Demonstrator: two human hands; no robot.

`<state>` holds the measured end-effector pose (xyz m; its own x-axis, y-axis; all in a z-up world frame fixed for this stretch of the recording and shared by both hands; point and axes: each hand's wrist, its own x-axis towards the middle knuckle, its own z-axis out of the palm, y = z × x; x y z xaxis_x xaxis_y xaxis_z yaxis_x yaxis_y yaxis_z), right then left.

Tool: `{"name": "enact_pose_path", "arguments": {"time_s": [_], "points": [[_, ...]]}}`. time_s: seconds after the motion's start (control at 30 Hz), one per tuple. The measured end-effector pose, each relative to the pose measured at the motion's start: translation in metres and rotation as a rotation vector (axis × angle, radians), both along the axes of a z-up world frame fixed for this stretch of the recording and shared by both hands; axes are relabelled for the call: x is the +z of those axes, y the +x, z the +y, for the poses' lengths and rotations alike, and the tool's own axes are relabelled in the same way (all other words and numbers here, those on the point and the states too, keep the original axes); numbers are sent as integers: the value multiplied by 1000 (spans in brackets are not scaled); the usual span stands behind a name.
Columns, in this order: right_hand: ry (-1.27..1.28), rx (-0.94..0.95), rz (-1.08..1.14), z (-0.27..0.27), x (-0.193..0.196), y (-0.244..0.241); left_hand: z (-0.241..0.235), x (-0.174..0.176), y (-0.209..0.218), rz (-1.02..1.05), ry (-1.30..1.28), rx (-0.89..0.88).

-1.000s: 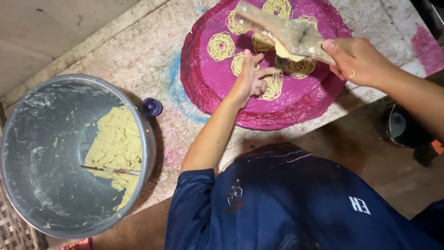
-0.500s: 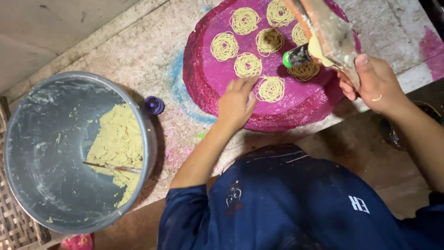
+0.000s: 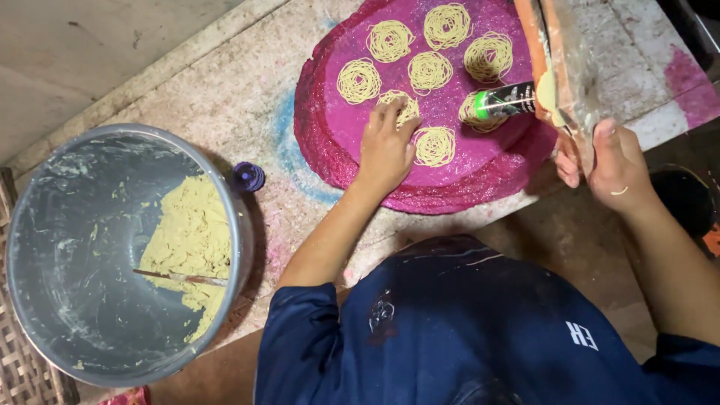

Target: The person uses a handheld extruder to press dough into spiral shapes onto a pink tray. They repeatedly scoop dough from a large metal bowl, load it into the extruder, and form spirals on the tray.

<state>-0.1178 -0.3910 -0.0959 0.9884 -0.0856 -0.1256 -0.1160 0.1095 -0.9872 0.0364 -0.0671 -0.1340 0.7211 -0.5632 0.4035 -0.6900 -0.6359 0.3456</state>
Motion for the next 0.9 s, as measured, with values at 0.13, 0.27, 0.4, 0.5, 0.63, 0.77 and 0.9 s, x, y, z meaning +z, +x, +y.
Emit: {"name": "enact_pose_path", "arguments": {"time_s": [0.13, 0.27, 0.4, 0.5, 0.63, 0.77, 0.9], "points": [[7, 49, -69, 12, 19, 0, 1, 41, -8, 35, -57, 58], [-410, 156, -97, 46, 70, -2, 22, 107, -22, 116, -255, -246], [-1076, 384, -477, 92, 139, 17, 28, 158, -19, 257, -231, -557], [-1246, 515, -750, 114, 191, 43, 48, 182, -35, 530, -147, -708], [-1214, 782, -1220, 152, 226, 62, 93, 207, -78, 560, -28, -784], [-955, 1288, -676, 220, 211, 56, 152, 229, -96, 618, 116, -727], [-520, 1433, -385, 275, 180, 42, 218, 226, -118, 720, 348, -533]]}}
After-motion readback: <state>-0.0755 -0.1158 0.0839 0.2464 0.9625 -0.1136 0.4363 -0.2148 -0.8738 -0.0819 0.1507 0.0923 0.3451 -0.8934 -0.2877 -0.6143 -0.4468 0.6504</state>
